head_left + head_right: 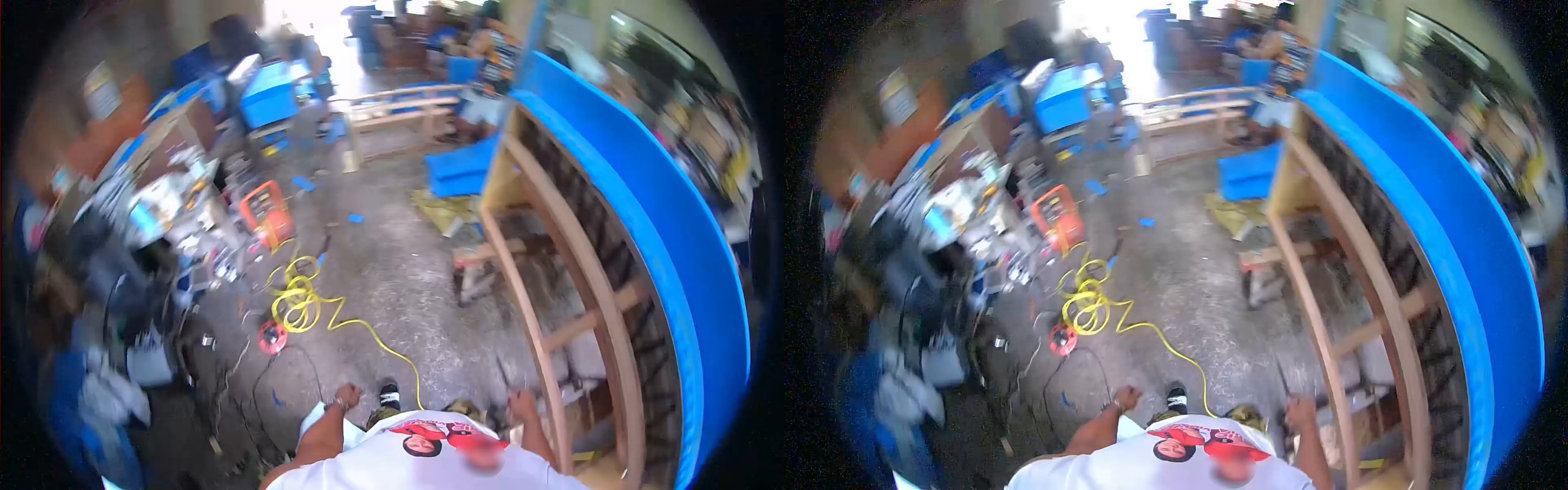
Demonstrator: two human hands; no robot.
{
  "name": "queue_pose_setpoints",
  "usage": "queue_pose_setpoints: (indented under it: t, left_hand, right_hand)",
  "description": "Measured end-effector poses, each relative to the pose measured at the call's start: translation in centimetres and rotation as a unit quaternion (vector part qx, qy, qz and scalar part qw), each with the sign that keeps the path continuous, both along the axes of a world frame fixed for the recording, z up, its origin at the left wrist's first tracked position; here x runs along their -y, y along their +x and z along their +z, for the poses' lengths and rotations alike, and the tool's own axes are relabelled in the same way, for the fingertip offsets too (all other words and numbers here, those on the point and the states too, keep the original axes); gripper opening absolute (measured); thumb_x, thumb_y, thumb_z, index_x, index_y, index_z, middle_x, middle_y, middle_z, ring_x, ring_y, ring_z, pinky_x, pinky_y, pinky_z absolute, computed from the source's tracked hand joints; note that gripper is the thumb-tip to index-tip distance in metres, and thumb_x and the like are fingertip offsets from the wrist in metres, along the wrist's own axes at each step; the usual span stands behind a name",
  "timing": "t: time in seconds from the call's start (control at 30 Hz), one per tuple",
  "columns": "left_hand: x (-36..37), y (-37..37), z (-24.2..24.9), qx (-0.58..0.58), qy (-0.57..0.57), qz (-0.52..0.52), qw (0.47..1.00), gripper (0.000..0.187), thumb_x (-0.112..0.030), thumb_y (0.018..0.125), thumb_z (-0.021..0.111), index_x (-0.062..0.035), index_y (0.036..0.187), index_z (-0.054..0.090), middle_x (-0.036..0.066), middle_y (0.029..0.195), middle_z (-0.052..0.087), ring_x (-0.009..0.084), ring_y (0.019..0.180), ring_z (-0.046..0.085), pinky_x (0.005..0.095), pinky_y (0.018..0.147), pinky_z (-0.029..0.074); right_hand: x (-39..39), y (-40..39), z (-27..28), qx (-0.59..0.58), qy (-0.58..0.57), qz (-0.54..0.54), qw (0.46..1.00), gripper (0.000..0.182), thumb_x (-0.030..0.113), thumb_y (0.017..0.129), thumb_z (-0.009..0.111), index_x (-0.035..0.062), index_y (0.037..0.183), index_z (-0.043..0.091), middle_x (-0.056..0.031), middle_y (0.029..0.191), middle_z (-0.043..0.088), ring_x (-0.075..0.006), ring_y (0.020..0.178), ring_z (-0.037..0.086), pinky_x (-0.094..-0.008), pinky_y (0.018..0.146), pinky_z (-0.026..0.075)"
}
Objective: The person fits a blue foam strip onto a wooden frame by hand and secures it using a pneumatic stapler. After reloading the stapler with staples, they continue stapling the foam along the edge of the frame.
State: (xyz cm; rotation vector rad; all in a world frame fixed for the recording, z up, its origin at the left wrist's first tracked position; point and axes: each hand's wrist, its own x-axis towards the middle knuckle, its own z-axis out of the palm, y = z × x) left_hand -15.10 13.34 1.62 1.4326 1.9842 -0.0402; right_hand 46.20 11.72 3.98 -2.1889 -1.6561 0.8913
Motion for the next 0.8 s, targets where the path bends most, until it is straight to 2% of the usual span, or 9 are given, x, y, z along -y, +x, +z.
queue_pose_setpoints:
  t: [0.07,0.13,0.17,0.23,0.3,0.37,0.5,0.67,0.8]
  left_hand:
    - [-16.8,5.6,2.9,0.074,0.029,-0.036,0.996,0.053,-0.047,0.094,0.057,0.0007,0.111,0.073,0.030,0.107,0.071,0.0464,0.105,0.068,0.0531,0.095,0.051]
    - [-29.1,10.3,12.8,0.120,0.242,-0.036,0.962,0.051,-0.041,0.096,0.056,0.0016,0.125,0.065,0.032,0.119,0.066,0.0488,0.114,0.062,0.0541,0.097,0.048]
    - [-35.6,11.3,16.4,0.112,0.261,-0.180,0.942,0.049,-0.040,0.099,0.054,0.0016,0.122,0.065,0.030,0.121,0.066,0.0485,0.113,0.061,0.0535,0.098,0.048]
    - [-42.6,18.9,28.3,0.141,0.370,-0.217,0.892,0.046,-0.039,0.102,0.055,-0.0011,0.127,0.064,0.026,0.125,0.066,0.0458,0.115,0.061,0.0506,0.099,0.049]
    - [-47.9,25.9,36.9,0.192,0.509,-0.278,0.792,0.042,-0.027,0.098,0.067,-0.0012,0.131,0.062,0.023,0.133,0.064,0.0420,0.124,0.059,0.0472,0.103,0.049]
    - [-50.4,32.3,46.8,0.226,0.546,-0.328,0.737,0.046,-0.028,0.097,0.068,-0.0008,0.134,0.059,0.023,0.136,0.062,0.0416,0.126,0.058,0.0470,0.106,0.047]
    - [-54.5,44.4,58.7,0.243,0.643,-0.427,0.587,0.050,-0.024,0.094,0.072,-0.0034,0.137,0.058,0.020,0.142,0.060,0.0375,0.131,0.057,0.0446,0.108,0.046]
    - [-56.7,57.2,65.8,0.218,0.672,-0.516,0.484,0.063,-0.027,0.087,0.079,-0.0062,0.142,0.054,0.017,0.149,0.054,0.0366,0.138,0.049,0.0448,0.117,0.040]
    - [-59.7,65.0,68.4,0.171,0.682,-0.567,0.429,0.078,-0.029,0.081,0.084,-0.0070,0.146,0.049,0.016,0.154,0.049,0.0346,0.144,0.043,0.0439,0.121,0.036]
  right_hand:
    - [-7.5,-0.3,20.9,0.013,0.041,-0.084,0.996,0.041,0.034,0.095,0.063,0.0051,0.123,0.070,-0.0203,0.100,0.075,-0.0332,0.094,0.073,-0.0441,0.081,0.056]
    - [-10.2,0.4,28.5,0.031,0.182,-0.101,0.978,0.051,0.027,0.089,0.076,0.0060,0.134,0.064,-0.0234,0.117,0.072,-0.0379,0.116,0.067,-0.0476,0.099,0.052]
    - [-11.1,-1.5,36.4,-0.050,0.143,-0.172,0.973,0.052,0.026,0.089,0.077,0.0051,0.135,0.063,-0.0224,0.122,0.071,-0.0335,0.119,0.066,-0.0435,0.105,0.050]
    - [-12.7,1.1,41.7,0.012,0.285,-0.151,0.946,0.052,0.024,0.091,0.077,0.0034,0.136,0.063,-0.0203,0.118,0.072,-0.0277,0.113,0.067,-0.0415,0.101,0.051]
    - [-13.1,0.9,51.1,0.004,0.253,-0.248,0.935,0.049,0.024,0.092,0.076,0.0021,0.134,0.064,-0.0177,0.113,0.074,-0.0233,0.103,0.068,-0.0391,0.096,0.052]
    - [-13.9,3.3,54.3,0.145,0.375,-0.220,0.889,0.042,0.024,0.093,0.075,0.0003,0.127,0.067,-0.0149,0.105,0.074,-0.0195,0.093,0.068,-0.0369,0.088,0.053]
    - [-17.0,7.0,62.0,0.227,0.392,-0.288,0.844,0.040,0.024,0.091,0.076,0.0026,0.125,0.069,-0.0135,0.105,0.072,-0.0201,0.095,0.067,-0.0353,0.085,0.052]
    - [-22.7,15.9,66.7,0.411,0.480,-0.191,0.751,0.051,0.024,0.084,0.080,0.0028,0.129,0.066,-0.0155,0.116,0.070,-0.0294,0.098,0.066,-0.0386,0.089,0.051]
    - [-24.6,19.1,67.9,0.367,0.406,-0.274,0.791,0.059,0.022,0.078,0.084,0.0035,0.130,0.065,-0.0205,0.117,0.070,-0.0341,0.108,0.068,-0.0441,0.093,0.051]
